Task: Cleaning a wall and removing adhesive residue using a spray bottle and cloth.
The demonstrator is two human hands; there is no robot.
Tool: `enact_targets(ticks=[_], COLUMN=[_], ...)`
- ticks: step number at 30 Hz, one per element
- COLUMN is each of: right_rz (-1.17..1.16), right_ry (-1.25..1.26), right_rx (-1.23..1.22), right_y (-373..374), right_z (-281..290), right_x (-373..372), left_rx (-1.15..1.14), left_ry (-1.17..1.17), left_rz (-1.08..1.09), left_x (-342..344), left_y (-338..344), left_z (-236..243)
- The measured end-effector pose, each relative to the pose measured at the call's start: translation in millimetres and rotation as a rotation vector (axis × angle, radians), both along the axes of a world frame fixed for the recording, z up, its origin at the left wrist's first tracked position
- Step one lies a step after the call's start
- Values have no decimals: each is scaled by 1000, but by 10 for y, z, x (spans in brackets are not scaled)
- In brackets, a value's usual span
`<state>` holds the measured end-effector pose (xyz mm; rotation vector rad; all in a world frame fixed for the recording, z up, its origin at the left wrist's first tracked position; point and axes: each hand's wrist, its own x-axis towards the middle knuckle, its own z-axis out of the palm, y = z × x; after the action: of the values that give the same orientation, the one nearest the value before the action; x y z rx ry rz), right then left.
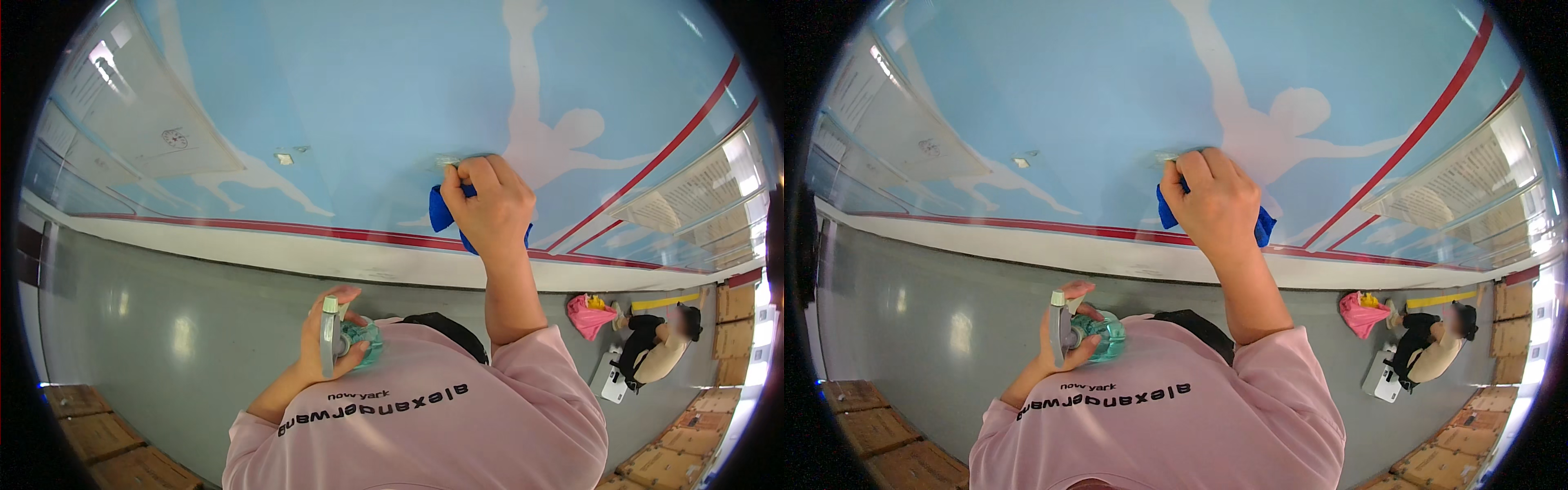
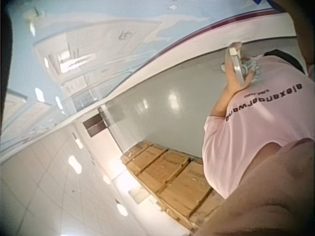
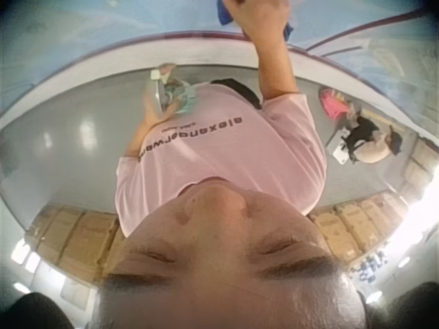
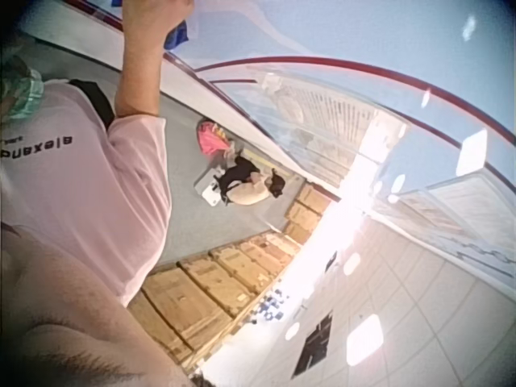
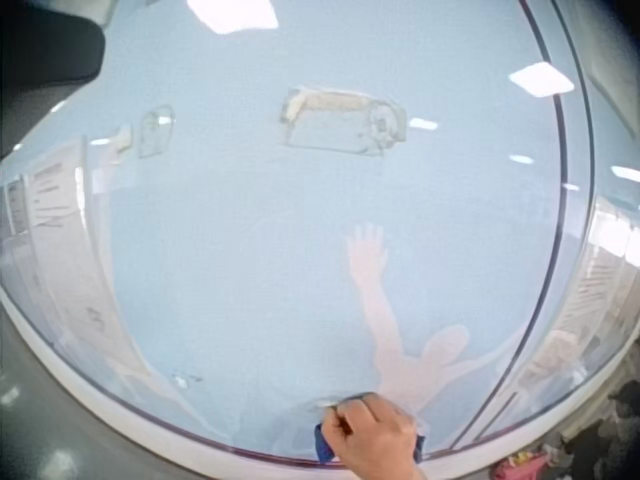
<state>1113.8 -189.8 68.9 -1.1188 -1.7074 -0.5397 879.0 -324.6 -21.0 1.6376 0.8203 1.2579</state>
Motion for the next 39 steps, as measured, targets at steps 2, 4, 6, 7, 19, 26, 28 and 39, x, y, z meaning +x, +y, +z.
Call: enact_targets(ticks=[2,4,6,7,19,26,28,39], right_rz=[-9,-19,-6,4,-3,-45,-104,-31], right_ry=[-3,6,16,27,85,91,106,97], right_rx=[1,12,26,39,31,16,39,32], right_y=[6,13,7,4,29,14,27,37], right_z=[-7,-14,13,19,-29,-14,-12,-41], right_x=[0,3,-22,-33,-44,-72,-99,-21], left_rx=[3,15,10,4,-26,-32,-40,-50], left_ry=[-2,34,33,32,-1,-15,-3,-6], left_rz=[5,-10,-1,5,-28,-27,-34,-43], left_x=[-15,-40,-47,-47,-14,-16,-15,27], left_y=[-2,-9,-22,-27,21,38,55,91], left_z=[-8,-26,-34,-38,24,8,11,27])
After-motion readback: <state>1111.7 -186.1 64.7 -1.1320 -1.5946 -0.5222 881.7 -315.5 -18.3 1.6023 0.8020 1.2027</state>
